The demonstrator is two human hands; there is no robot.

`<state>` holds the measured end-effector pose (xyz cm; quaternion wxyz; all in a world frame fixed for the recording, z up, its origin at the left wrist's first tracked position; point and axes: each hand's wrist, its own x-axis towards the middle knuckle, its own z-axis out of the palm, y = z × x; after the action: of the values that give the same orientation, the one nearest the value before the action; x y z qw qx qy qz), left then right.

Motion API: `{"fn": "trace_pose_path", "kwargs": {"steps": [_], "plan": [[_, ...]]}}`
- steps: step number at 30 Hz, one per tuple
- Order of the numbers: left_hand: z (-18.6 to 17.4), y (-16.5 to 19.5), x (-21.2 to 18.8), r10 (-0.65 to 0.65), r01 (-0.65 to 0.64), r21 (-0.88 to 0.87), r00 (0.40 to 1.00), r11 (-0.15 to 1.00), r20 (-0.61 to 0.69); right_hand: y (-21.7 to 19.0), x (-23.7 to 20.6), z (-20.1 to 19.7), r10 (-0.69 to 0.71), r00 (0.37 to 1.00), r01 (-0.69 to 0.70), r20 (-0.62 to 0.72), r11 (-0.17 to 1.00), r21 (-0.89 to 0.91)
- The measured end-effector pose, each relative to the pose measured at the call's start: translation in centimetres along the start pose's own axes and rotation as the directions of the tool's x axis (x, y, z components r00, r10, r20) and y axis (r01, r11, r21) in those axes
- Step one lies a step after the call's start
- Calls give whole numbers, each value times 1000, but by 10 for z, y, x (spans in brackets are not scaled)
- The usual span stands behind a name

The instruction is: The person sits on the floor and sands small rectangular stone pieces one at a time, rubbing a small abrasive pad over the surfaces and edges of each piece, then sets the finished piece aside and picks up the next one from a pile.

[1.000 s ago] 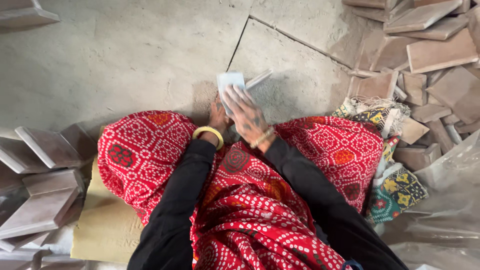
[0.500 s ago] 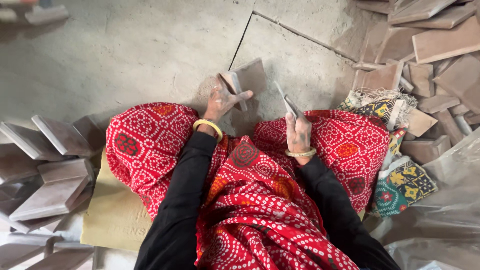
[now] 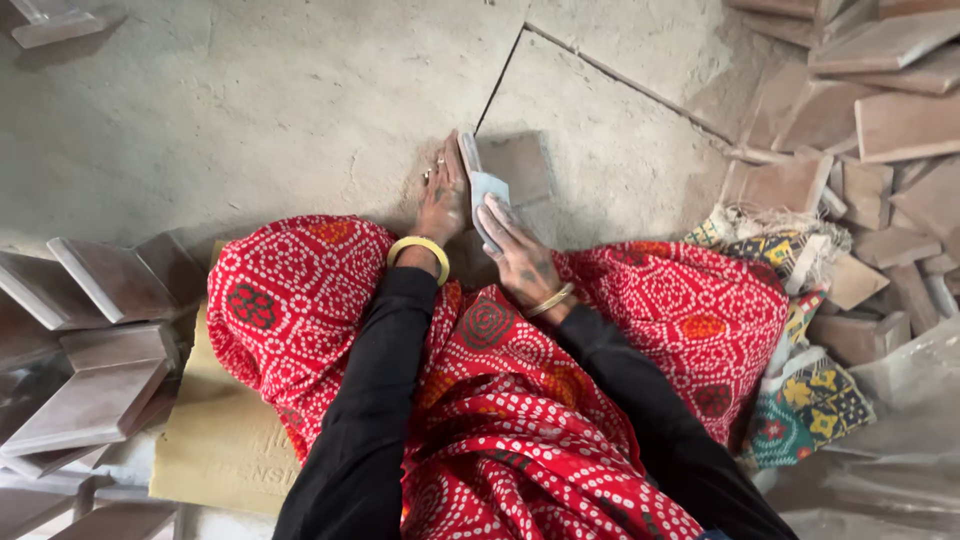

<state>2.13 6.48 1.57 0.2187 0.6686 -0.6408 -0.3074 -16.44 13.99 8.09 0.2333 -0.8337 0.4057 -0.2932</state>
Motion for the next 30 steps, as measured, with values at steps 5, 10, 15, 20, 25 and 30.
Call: {"fn": "trace_pose_path", "kwargs": {"steps": [5, 10, 15, 20, 25, 30], "plan": [[28, -29, 9, 31, -32, 16, 997, 999, 73, 6, 62, 24, -84, 996, 79, -12, 972, -223], [38, -35, 8, 100, -119, 213, 990, 970, 97, 6, 87, 12, -86, 995, 94, 51, 982, -166], [42, -25, 13, 30, -33, 63, 998, 997, 46, -12, 32, -13, -59, 992, 71, 112, 992, -102], [41, -27, 14, -1, -64, 300, 978, 952, 209, 5, 87, 8, -132, 989, 143, 64, 965, -219], [34, -27, 13, -3, -20, 172, 992, 985, 127, 15, 99, 18, -102, 994, 107, 40, 983, -149], [16, -7, 11, 3, -1, 41, 999, 999, -36, 12, -11, -13, -24, 995, 34, 94, 994, -108]]}}
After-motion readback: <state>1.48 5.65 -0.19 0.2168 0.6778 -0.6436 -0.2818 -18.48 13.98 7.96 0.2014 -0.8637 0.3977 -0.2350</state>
